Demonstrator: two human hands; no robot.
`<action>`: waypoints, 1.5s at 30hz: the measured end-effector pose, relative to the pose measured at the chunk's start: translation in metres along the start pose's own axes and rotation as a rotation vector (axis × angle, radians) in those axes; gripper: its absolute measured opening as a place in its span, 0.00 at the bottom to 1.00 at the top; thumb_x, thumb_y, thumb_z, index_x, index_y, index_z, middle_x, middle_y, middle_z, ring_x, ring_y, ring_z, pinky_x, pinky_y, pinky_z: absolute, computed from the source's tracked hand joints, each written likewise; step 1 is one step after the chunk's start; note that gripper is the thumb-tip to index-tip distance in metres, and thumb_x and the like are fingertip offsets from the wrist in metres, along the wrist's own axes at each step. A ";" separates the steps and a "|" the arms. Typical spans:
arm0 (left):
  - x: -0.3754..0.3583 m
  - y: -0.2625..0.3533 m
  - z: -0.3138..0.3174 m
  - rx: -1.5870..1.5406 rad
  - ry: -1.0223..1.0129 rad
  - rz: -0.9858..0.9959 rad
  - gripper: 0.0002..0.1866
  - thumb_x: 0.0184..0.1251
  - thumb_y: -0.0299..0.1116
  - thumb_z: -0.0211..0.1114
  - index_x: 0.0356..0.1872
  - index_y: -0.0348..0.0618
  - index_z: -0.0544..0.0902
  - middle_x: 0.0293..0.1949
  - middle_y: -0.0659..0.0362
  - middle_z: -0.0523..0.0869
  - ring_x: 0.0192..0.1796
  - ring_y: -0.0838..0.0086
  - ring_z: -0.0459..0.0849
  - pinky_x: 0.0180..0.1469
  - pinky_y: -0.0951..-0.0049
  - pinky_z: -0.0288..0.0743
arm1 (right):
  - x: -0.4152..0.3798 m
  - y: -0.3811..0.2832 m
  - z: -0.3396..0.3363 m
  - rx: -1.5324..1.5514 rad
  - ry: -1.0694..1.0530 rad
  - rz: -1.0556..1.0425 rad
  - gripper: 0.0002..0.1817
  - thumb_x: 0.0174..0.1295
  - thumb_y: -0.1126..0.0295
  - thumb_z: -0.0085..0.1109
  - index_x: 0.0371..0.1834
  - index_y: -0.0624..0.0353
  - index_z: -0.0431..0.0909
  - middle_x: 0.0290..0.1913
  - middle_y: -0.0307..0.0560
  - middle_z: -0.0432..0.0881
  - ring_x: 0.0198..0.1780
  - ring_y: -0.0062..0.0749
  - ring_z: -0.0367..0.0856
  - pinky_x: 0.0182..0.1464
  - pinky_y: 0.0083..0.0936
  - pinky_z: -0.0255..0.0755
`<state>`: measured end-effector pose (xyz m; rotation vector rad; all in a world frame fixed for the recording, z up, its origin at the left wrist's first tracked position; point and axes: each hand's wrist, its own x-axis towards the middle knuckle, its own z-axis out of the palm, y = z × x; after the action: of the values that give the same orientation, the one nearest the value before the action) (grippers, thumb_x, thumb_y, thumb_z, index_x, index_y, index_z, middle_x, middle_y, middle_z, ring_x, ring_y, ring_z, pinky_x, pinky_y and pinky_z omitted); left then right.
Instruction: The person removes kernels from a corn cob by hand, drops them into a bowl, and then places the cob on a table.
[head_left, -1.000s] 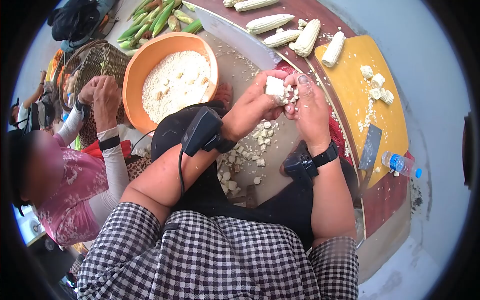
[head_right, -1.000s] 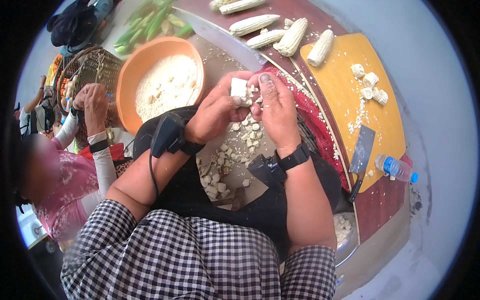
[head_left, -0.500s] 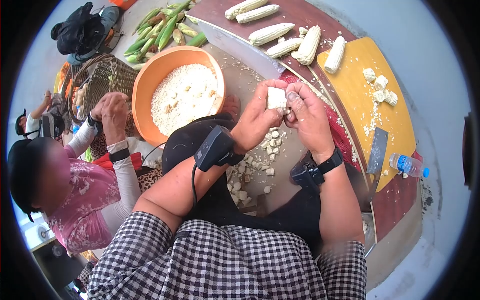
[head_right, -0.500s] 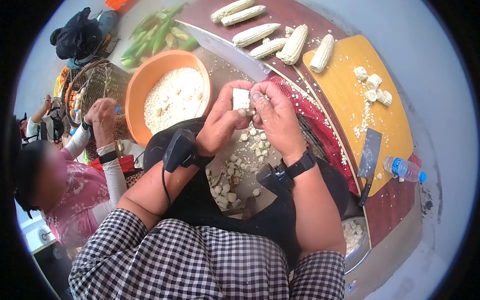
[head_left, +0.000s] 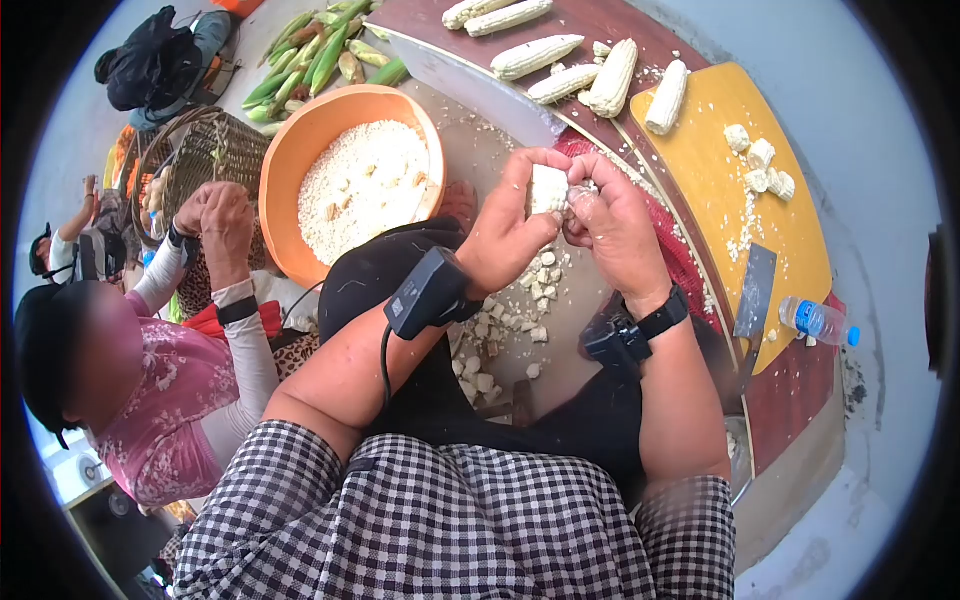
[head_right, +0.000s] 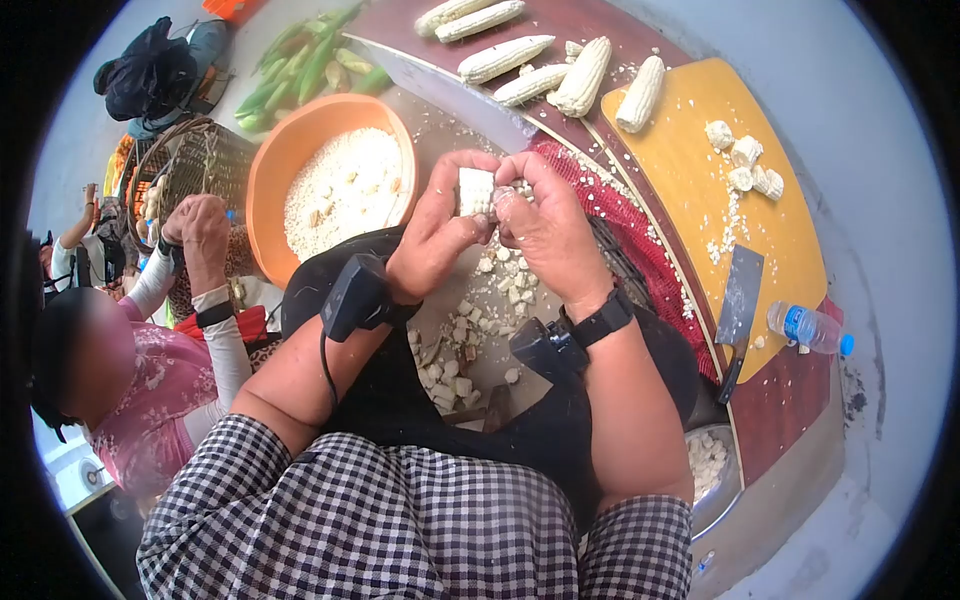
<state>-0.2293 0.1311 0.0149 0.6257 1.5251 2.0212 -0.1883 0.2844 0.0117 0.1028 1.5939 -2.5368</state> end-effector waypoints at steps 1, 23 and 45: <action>0.001 0.000 0.001 0.020 0.003 0.013 0.27 0.58 0.23 0.49 0.62 0.41 0.61 0.42 0.60 0.74 0.37 0.80 0.72 0.42 0.78 0.68 | 0.000 0.002 -0.001 -0.013 0.007 -0.007 0.06 0.66 0.69 0.51 0.43 0.56 0.69 0.29 0.32 0.72 0.26 0.12 0.68 0.29 0.11 0.65; -0.001 -0.002 -0.001 0.085 -0.036 0.006 0.28 0.56 0.20 0.50 0.61 0.37 0.60 0.48 0.55 0.72 0.48 0.76 0.74 0.52 0.73 0.70 | -0.001 0.009 0.003 -0.189 0.085 -0.110 0.10 0.70 0.61 0.52 0.43 0.56 0.69 0.28 0.30 0.69 0.27 0.09 0.65 0.27 0.11 0.63; 0.002 -0.011 -0.006 0.489 0.018 0.126 0.32 0.53 0.21 0.50 0.64 0.36 0.59 0.54 0.53 0.71 0.52 0.75 0.73 0.57 0.71 0.70 | -0.001 0.013 0.007 -0.112 0.156 -0.098 0.10 0.72 0.63 0.49 0.46 0.57 0.70 0.30 0.32 0.70 0.27 0.11 0.67 0.27 0.12 0.64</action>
<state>-0.2333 0.1307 0.0030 0.9104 2.0567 1.7430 -0.1849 0.2725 0.0029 0.2208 1.8379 -2.5617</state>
